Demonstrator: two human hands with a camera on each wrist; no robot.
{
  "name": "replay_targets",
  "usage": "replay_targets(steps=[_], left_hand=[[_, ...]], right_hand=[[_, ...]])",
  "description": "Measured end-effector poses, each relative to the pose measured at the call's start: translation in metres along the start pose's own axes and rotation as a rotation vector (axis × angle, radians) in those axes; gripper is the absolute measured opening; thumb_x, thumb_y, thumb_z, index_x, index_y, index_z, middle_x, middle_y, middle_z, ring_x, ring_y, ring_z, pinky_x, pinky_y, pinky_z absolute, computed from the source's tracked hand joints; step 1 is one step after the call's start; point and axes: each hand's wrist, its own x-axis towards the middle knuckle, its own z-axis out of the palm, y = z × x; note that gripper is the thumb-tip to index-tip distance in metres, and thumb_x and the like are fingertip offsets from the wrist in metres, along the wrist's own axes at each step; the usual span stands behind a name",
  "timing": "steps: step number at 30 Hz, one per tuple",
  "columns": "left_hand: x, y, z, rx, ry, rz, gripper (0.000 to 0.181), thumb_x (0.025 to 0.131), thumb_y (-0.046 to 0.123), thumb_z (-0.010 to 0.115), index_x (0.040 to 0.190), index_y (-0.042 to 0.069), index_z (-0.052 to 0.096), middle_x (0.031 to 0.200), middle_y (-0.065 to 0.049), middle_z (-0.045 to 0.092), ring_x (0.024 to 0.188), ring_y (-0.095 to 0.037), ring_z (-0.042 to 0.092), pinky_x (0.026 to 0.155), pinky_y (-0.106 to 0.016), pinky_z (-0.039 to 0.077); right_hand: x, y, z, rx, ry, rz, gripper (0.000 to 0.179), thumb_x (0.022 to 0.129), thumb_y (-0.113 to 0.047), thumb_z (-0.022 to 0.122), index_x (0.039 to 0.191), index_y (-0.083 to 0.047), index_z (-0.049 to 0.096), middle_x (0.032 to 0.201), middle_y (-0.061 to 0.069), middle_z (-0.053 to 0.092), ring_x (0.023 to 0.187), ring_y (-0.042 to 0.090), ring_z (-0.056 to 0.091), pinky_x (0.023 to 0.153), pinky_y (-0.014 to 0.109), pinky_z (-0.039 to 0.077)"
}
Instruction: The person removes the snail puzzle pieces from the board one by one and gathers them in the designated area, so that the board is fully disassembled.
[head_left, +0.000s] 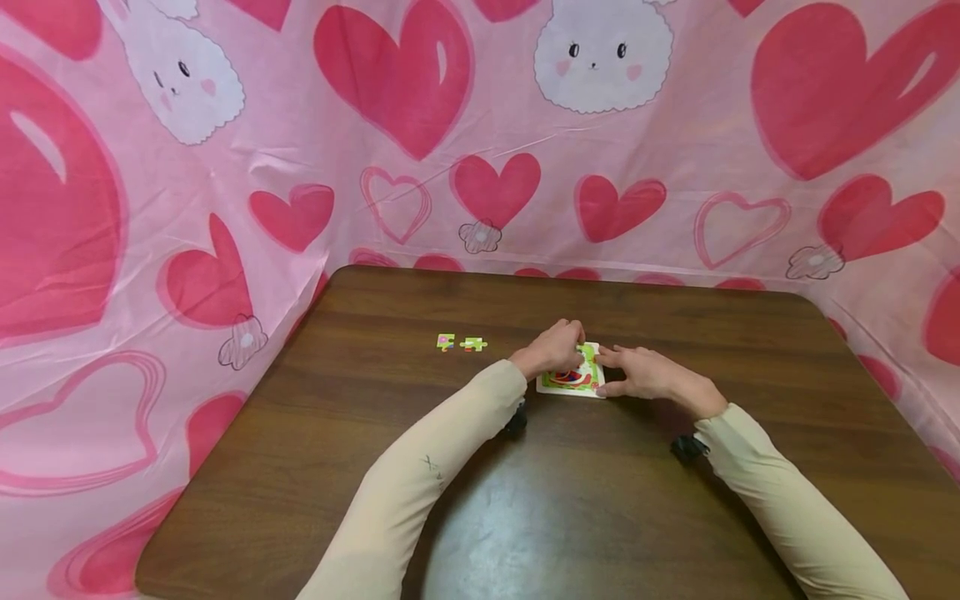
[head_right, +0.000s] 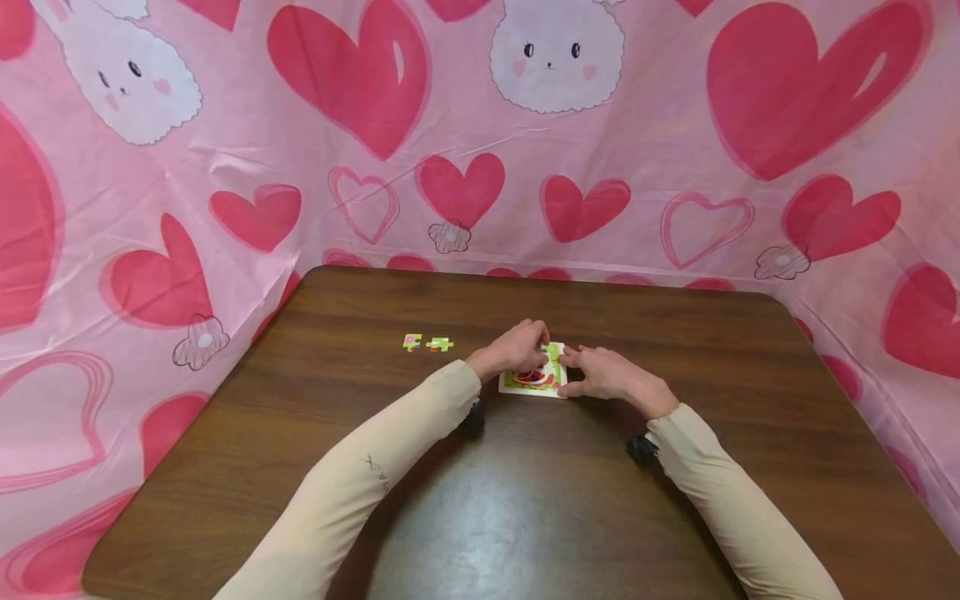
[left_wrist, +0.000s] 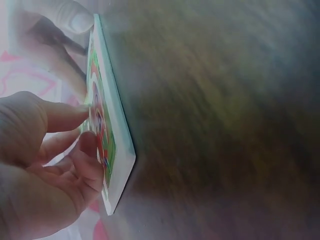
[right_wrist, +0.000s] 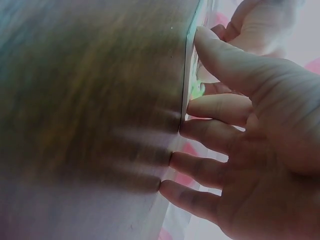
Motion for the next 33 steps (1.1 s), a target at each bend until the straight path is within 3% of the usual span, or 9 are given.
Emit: replay_targets(steps=[6,13,21,33], left_hand=[[0.004,-0.002,-0.001,0.006,0.048,0.038,0.025,0.093,0.015,0.059,0.116,0.01,0.065,0.112,-0.002,0.066,0.095,-0.012,0.06,0.084,-0.026,0.051],[0.005,-0.001,-0.001,-0.039,0.129,0.069,0.022,0.093,0.013,0.056,0.111,0.012,0.068,0.105,0.0,0.069,0.089,-0.01,0.061,0.08,-0.023,0.051],[0.002,-0.007,-0.009,-0.198,0.174,0.015,0.017,0.092,0.015,0.06,0.106,0.015,0.07,0.091,0.002,0.066,0.079,-0.012,0.058,0.068,-0.021,0.047],[-0.008,-0.037,-0.035,-0.259,0.2,-0.01,0.014,0.093,0.016,0.062,0.103,0.013,0.071,0.093,-0.001,0.068,0.081,-0.013,0.057,0.067,-0.021,0.046]], right_hand=[[0.0,0.001,0.0,-0.006,0.01,-0.006,0.07,0.089,-0.047,0.067,0.142,-0.006,0.05,0.153,0.02,0.038,0.137,0.047,0.04,0.103,0.06,0.039],[0.0,0.002,0.001,-0.002,0.018,-0.01,0.069,0.088,-0.047,0.068,0.142,-0.006,0.051,0.153,0.019,0.039,0.136,0.047,0.04,0.103,0.061,0.039],[0.0,0.003,0.001,0.01,0.003,0.004,0.071,0.088,-0.05,0.067,0.142,-0.007,0.051,0.154,0.018,0.039,0.138,0.047,0.038,0.104,0.061,0.038],[0.001,0.001,0.0,0.03,-0.021,0.032,0.071,0.087,-0.048,0.07,0.143,-0.009,0.05,0.154,0.018,0.038,0.14,0.046,0.036,0.106,0.063,0.035]])
